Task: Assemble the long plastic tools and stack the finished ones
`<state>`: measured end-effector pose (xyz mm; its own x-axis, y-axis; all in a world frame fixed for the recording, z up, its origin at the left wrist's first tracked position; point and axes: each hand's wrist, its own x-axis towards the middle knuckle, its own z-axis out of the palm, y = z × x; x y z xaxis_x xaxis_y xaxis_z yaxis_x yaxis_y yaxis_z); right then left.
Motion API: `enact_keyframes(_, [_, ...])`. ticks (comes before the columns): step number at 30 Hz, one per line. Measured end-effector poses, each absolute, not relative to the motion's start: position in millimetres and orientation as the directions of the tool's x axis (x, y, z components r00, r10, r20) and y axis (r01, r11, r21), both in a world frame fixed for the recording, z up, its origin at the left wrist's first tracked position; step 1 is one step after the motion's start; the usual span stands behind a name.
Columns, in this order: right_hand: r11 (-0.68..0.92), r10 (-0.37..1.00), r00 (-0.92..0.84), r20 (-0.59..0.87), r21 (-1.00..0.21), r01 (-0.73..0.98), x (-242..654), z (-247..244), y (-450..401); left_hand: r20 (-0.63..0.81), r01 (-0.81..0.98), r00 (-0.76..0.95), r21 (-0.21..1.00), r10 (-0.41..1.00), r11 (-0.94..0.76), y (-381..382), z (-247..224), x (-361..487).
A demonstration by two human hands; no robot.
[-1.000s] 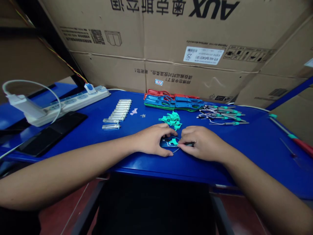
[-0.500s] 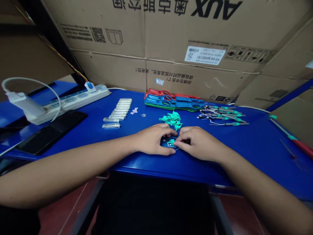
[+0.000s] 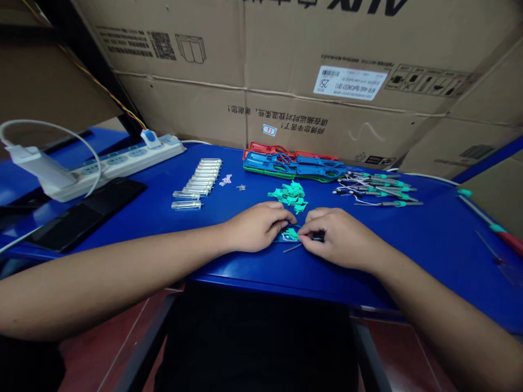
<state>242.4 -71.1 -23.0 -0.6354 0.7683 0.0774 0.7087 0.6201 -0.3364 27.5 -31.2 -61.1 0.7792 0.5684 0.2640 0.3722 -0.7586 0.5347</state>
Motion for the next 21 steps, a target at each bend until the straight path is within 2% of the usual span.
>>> enact_keyframes(9, [0.721, 0.692, -0.715, 0.104, -0.157, 0.675, 245.7, -21.7, -72.7, 0.233, 0.402, 0.779, 0.528, 0.582, -0.748, -32.2, -59.3, 28.8])
enact_keyframes(21, [0.8, 0.599, -0.8, 0.025, -0.04, 0.598, 245.9, -19.5, -74.8, 0.237, 0.398, 0.775, 0.537, 0.586, -0.744, -33.4, -59.4, 28.5])
